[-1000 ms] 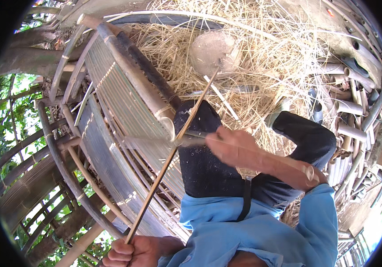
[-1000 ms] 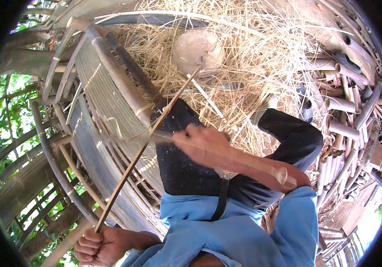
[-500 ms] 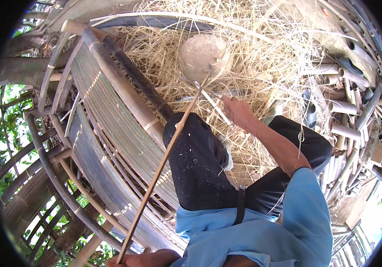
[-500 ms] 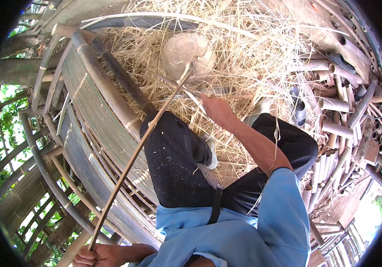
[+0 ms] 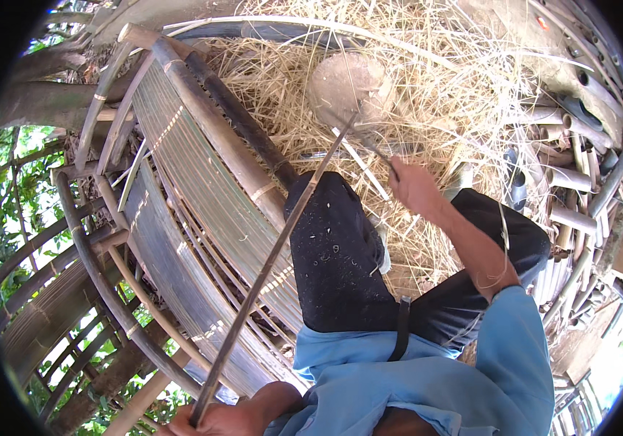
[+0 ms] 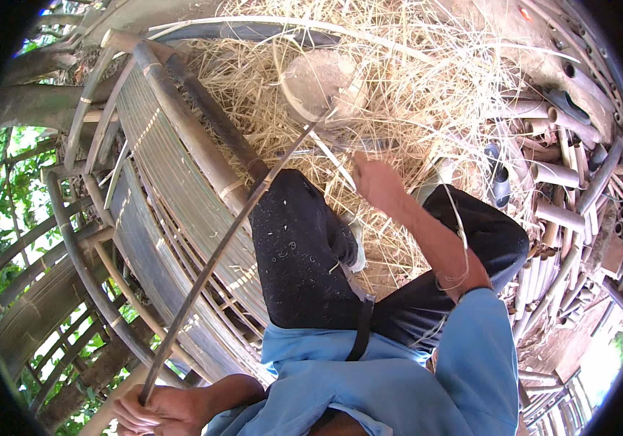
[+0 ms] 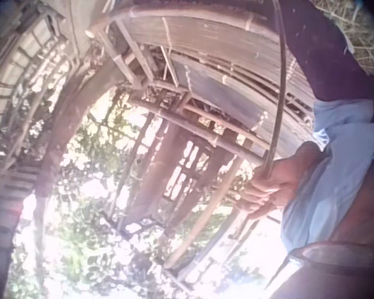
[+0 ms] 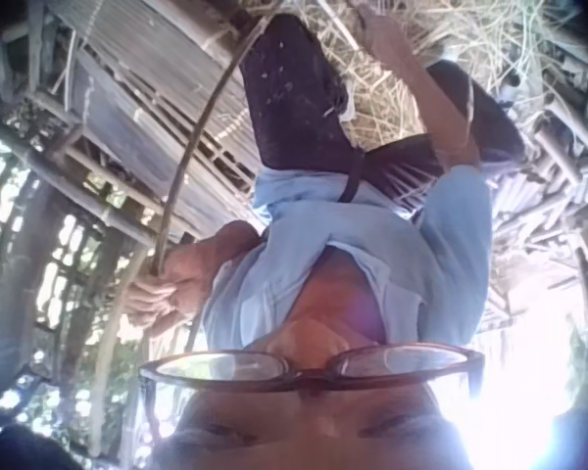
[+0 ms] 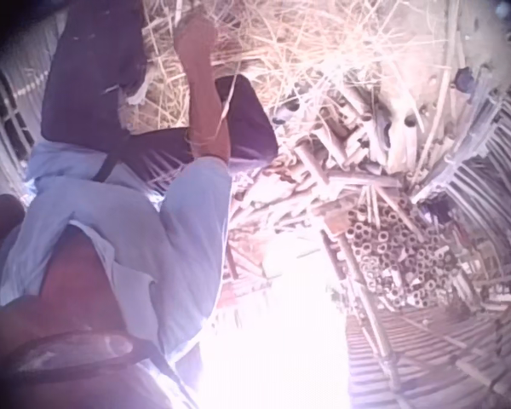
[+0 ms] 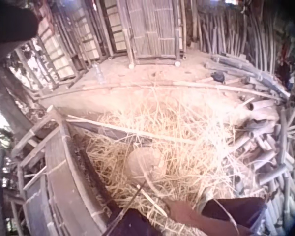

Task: The person shaves a thin strip of bamboo using a knife, pulling the blade along the length of the wood while seated. The person then handles several strips and a piece of woven bamboo mat.

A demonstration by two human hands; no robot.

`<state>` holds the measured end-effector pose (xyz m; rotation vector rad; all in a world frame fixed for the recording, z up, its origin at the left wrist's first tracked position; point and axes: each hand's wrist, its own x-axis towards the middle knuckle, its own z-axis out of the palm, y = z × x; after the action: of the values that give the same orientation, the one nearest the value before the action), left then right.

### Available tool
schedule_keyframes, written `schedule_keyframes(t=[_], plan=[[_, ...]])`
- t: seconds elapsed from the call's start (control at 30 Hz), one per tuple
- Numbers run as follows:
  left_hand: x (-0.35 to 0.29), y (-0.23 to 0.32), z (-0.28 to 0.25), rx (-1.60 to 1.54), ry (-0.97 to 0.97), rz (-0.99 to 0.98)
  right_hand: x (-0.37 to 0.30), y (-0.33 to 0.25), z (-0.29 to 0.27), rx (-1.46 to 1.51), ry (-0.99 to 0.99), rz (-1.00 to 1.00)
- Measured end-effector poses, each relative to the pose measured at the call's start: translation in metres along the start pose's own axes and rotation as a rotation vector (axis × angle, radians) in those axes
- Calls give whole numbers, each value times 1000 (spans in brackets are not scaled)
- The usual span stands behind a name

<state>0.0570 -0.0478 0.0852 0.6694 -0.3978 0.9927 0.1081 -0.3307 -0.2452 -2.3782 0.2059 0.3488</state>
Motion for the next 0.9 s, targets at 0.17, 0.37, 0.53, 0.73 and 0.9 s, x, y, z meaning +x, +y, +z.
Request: schedule_keyframes(t=[0.17, 0.37, 0.53, 0.73, 0.9], plan=[[-31, 5, -16, -68, -299, -40, -78, -108, -16, -81, 135, -315], [-45, 19, -25, 2, -346, -33, -146, -170, -34, -5, 227, -682], [-49, 29, -29, 180, -162, 68, -124, -147, -19, -18, 158, -500], [-47, 35, -35, 161, -235, 29, -136, -148, -23, -20, 100, -683], [-40, 27, -33, 139, -289, -34, -77, -95, -9, 16, 149, -453]])
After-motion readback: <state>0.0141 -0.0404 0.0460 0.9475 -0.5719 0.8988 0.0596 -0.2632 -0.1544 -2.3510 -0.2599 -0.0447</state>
